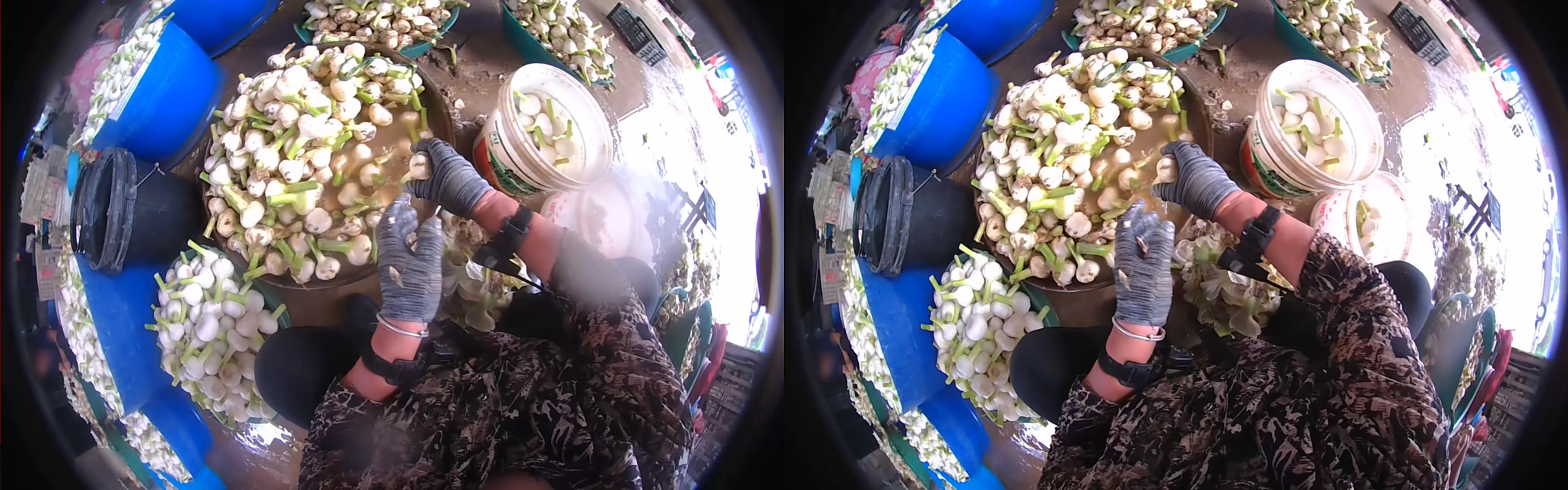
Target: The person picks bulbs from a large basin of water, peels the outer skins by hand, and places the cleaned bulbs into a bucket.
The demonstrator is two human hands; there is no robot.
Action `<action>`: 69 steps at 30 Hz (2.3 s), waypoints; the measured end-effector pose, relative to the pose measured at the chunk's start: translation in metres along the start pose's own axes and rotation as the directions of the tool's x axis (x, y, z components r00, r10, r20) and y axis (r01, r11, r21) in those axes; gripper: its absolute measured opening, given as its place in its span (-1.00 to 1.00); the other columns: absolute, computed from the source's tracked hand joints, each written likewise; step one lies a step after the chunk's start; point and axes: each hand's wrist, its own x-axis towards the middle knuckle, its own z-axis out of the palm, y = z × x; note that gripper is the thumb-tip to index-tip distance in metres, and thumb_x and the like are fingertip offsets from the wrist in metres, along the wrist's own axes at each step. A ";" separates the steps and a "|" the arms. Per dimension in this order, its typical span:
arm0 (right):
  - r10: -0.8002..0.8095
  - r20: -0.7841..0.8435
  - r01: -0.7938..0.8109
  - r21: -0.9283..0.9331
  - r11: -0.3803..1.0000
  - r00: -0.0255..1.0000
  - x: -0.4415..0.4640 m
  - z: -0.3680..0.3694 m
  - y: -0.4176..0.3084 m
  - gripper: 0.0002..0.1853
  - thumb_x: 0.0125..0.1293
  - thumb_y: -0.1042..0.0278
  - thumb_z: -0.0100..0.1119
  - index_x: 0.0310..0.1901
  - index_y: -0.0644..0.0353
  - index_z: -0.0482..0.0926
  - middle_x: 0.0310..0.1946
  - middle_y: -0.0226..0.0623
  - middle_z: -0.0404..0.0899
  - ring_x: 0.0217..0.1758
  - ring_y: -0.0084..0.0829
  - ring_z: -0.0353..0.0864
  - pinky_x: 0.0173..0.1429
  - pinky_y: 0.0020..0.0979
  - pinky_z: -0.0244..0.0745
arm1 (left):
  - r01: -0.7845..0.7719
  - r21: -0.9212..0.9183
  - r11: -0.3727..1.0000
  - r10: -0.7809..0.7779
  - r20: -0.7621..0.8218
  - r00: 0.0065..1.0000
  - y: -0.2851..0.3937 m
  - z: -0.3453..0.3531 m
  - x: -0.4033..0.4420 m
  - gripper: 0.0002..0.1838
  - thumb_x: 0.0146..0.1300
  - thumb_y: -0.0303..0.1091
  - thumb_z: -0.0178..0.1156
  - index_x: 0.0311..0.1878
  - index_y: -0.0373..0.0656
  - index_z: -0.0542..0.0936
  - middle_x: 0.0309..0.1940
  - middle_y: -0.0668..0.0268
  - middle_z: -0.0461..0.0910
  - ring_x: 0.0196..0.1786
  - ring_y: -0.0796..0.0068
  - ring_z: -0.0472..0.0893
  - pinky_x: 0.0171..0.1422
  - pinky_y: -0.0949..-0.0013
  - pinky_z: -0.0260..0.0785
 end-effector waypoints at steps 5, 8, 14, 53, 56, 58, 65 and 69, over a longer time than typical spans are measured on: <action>-0.081 -0.005 0.077 -0.245 0.967 0.997 -0.081 -0.069 -0.038 -0.16 0.07 0.30 0.40 0.37 0.17 0.18 0.10 0.14 0.34 0.06 0.14 0.51 0.12 -0.08 0.50 | 0.295 -0.141 0.945 -0.238 0.323 0.916 0.001 0.025 0.010 -0.43 0.37 -0.34 0.19 0.37 -0.28 0.26 0.09 0.23 0.54 0.06 0.53 0.52 0.16 0.42 0.40; -0.188 -0.091 0.176 -0.124 0.976 0.978 -0.116 -0.080 -0.032 -0.09 0.04 0.37 0.39 0.42 0.18 0.11 0.08 0.12 0.34 0.01 0.11 0.53 0.11 -0.09 0.50 | 0.309 -0.334 0.890 -0.154 0.419 0.895 -0.009 0.049 0.000 -0.54 0.43 -0.33 0.12 0.33 -0.22 0.36 0.14 0.25 0.50 0.07 0.51 0.52 0.08 0.50 0.45; 0.145 -0.289 -0.002 0.441 0.897 0.946 -0.154 -0.111 -0.008 -0.65 0.27 0.44 0.27 0.09 0.26 0.52 -0.22 -0.24 0.67 -0.27 -0.46 0.66 -0.09 -0.39 0.59 | 0.293 -0.467 0.834 -0.076 0.430 0.900 -0.016 0.067 -0.004 -0.54 0.44 -0.31 0.10 0.34 -0.22 0.34 0.17 0.19 0.48 0.16 0.35 0.53 0.24 0.29 0.47; -0.164 -0.363 0.137 -0.099 0.986 0.917 -0.143 -0.103 -0.009 -0.88 0.20 0.33 0.23 -0.35 0.15 0.52 -0.48 -0.14 0.55 -0.36 -0.05 0.60 -0.27 -0.13 0.51 | 0.117 -0.138 0.983 -0.044 0.445 0.894 -0.017 0.057 -0.006 -0.52 0.42 -0.32 0.10 0.36 -0.21 0.34 0.20 0.22 0.44 0.14 0.40 0.52 0.21 0.34 0.49; -0.128 -0.345 0.085 -0.136 0.987 0.930 -0.145 -0.100 -0.008 -0.85 0.17 0.31 0.25 -0.36 0.15 0.50 -0.49 -0.15 0.53 -0.36 -0.04 0.59 -0.27 -0.12 0.50 | 0.012 -0.009 1.000 -0.006 0.484 0.875 -0.020 0.053 -0.006 -0.51 0.44 -0.32 0.07 0.38 -0.22 0.30 0.22 0.20 0.40 0.15 0.35 0.52 0.23 0.28 0.49; -0.084 -0.347 0.051 -0.102 0.993 0.934 -0.143 -0.100 -0.004 -0.86 0.15 0.34 0.25 -0.33 0.18 0.53 -0.47 -0.10 0.57 -0.37 -0.06 0.60 -0.27 -0.18 0.52 | -0.063 0.044 0.997 0.032 0.508 0.860 -0.019 0.054 -0.008 -0.51 0.45 -0.31 0.06 0.38 -0.22 0.28 0.23 0.18 0.38 0.15 0.33 0.52 0.24 0.25 0.50; 0.447 0.067 -0.310 0.811 0.497 0.892 -0.141 -0.119 0.008 -0.76 0.39 0.30 0.09 -0.23 0.36 0.55 -0.51 -0.36 0.58 -0.48 -0.55 0.57 -0.34 -0.49 0.53 | 0.110 -0.338 0.935 0.075 0.489 0.869 -0.011 0.059 -0.007 -0.53 0.48 -0.28 0.03 0.37 -0.21 0.28 0.25 0.09 0.38 0.17 0.21 0.53 0.25 0.11 0.51; 0.532 -0.032 -0.422 0.567 0.707 0.846 -0.144 -0.127 0.041 -0.78 0.36 0.30 0.14 -0.16 0.30 0.56 -0.53 -0.29 0.57 -0.48 -0.41 0.61 -0.28 -0.36 0.57 | 0.467 -0.662 0.587 -0.008 0.572 0.821 -0.010 0.054 -0.003 -0.46 0.37 -0.37 0.15 0.39 -0.17 0.30 0.21 0.17 0.43 0.16 0.27 0.53 0.25 0.14 0.49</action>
